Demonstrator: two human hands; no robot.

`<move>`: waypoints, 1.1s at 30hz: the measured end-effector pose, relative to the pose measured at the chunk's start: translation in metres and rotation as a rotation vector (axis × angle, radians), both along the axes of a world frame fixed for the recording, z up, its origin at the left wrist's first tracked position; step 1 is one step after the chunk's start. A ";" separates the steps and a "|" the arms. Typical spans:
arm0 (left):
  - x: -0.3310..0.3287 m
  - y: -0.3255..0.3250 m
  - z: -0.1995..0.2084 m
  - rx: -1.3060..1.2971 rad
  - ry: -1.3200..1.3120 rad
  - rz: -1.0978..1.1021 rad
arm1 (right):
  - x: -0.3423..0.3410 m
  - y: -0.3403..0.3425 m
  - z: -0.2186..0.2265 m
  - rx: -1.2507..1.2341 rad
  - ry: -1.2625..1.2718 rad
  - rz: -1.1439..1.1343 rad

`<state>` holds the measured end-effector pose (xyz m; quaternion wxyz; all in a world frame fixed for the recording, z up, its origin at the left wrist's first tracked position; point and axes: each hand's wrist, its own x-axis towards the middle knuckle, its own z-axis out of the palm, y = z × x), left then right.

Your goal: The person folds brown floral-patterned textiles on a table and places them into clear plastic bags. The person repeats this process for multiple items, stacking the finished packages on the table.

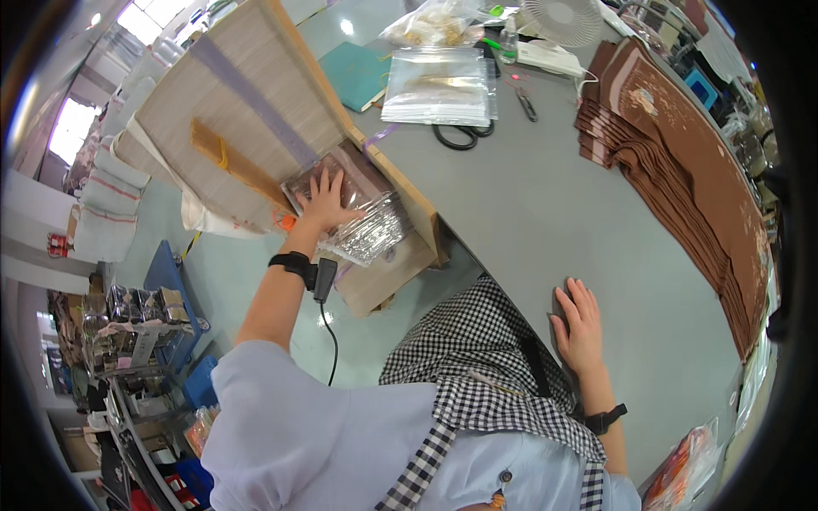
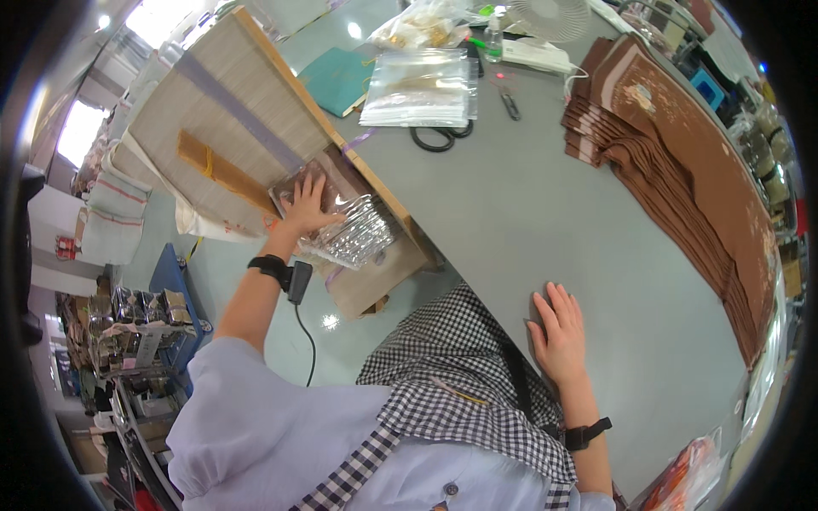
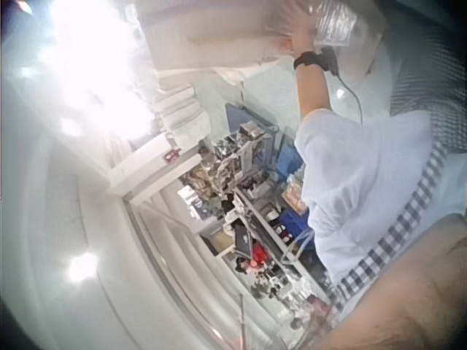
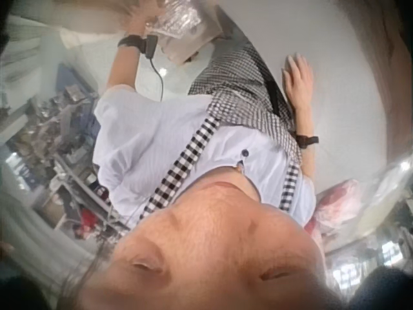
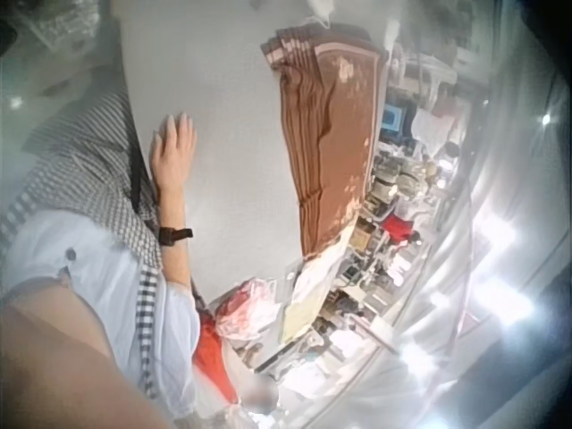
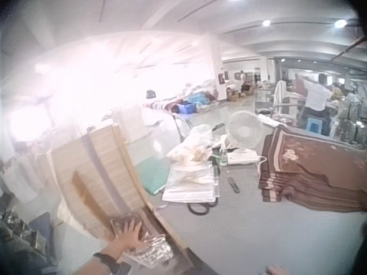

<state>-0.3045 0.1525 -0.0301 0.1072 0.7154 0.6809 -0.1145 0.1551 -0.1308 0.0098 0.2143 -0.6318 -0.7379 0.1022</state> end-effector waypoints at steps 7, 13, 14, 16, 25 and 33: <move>-0.013 0.041 0.034 -0.054 -0.302 -0.137 | 0.053 -0.032 0.017 -0.038 0.254 0.010; 0.178 0.078 0.157 0.441 -0.844 -0.492 | 0.114 -0.078 0.036 -0.184 0.531 -0.533; 0.230 0.077 0.159 0.347 -0.882 -0.589 | 0.118 -0.078 0.032 -0.128 0.542 -0.511; 0.337 0.081 0.150 0.381 -0.935 -0.883 | 0.122 -0.073 0.025 -0.069 0.524 -0.553; 0.566 0.158 0.054 0.411 -0.602 -0.647 | 0.130 -0.066 -0.002 -0.063 0.689 -0.572; 0.500 0.139 0.142 0.414 -0.918 -0.708 | 0.156 -0.035 0.007 0.006 0.618 -0.597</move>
